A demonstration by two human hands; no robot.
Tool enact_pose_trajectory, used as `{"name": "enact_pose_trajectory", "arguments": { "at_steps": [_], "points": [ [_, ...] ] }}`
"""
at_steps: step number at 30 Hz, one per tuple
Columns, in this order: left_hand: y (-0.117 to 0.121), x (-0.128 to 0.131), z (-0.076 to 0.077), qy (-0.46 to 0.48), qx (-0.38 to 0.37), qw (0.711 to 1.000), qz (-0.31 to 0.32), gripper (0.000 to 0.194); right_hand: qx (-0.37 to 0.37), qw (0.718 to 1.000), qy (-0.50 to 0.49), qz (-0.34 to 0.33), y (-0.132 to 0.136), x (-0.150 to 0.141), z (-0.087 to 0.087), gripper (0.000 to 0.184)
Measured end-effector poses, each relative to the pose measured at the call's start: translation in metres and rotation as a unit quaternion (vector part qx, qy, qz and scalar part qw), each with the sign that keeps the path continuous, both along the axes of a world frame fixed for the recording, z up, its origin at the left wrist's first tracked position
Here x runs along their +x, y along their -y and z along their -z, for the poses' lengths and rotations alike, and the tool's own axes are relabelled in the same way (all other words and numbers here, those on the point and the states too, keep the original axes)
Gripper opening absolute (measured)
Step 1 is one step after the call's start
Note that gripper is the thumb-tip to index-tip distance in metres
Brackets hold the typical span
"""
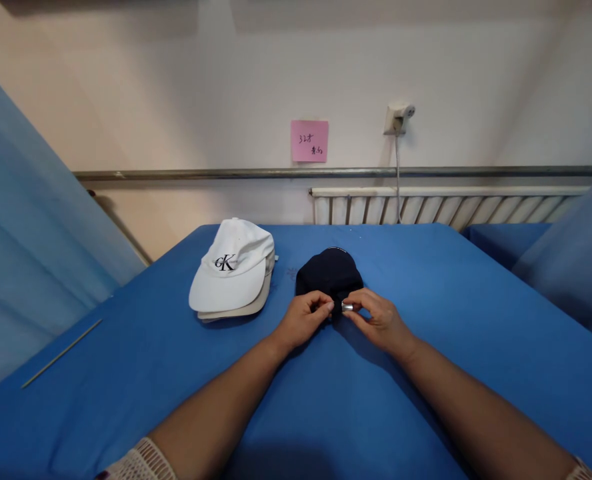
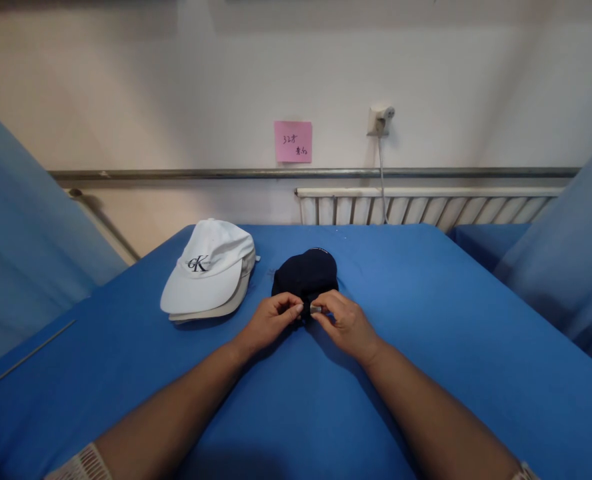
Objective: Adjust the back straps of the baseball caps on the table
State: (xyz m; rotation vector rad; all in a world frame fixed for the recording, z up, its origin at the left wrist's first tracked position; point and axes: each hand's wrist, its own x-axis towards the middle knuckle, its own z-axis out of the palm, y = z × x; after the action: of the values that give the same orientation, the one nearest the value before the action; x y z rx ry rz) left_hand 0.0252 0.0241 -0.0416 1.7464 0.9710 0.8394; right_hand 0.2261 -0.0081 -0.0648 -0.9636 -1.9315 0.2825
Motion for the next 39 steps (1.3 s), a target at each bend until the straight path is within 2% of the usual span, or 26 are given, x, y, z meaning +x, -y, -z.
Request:
{"name": "enact_pose_trajectory", "arguments": {
  "at_steps": [3,8,17,24,29,33,39],
  "points": [
    [0.001,-0.001,-0.002,-0.008,-0.005,1.000,0.024,0.025,0.003,1.000,-0.001,-0.003,0.000,0.000,-0.001,0.016],
    [0.001,-0.003,-0.004,-0.021,-0.017,0.999,0.030,0.026,-0.001,1.000,-0.004,-0.006,0.001,0.000,0.000,0.016],
    [0.001,-0.003,-0.006,-0.076,0.035,0.995,0.054,0.024,-0.006,0.999,0.019,-0.039,0.001,0.000,-0.003,0.013],
    [0.006,0.003,0.003,-0.064,0.072,0.995,0.008,0.021,-0.017,0.999,0.020,-0.040,0.000,-0.003,0.001,0.015],
    [0.010,0.000,-0.006,-0.113,0.127,0.985,0.012,0.020,-0.047,0.999,-0.018,-0.013,-0.001,-0.004,0.004,0.013],
    [0.011,-0.006,-0.014,-0.158,0.149,0.975,0.037,0.022,-0.078,0.995,-0.060,0.009,-0.002,-0.002,0.004,0.012],
    [0.010,-0.006,-0.007,-0.176,0.159,0.971,0.025,0.022,-0.144,0.984,-0.107,0.004,-0.004,-0.003,0.010,0.017]
  ]
}}
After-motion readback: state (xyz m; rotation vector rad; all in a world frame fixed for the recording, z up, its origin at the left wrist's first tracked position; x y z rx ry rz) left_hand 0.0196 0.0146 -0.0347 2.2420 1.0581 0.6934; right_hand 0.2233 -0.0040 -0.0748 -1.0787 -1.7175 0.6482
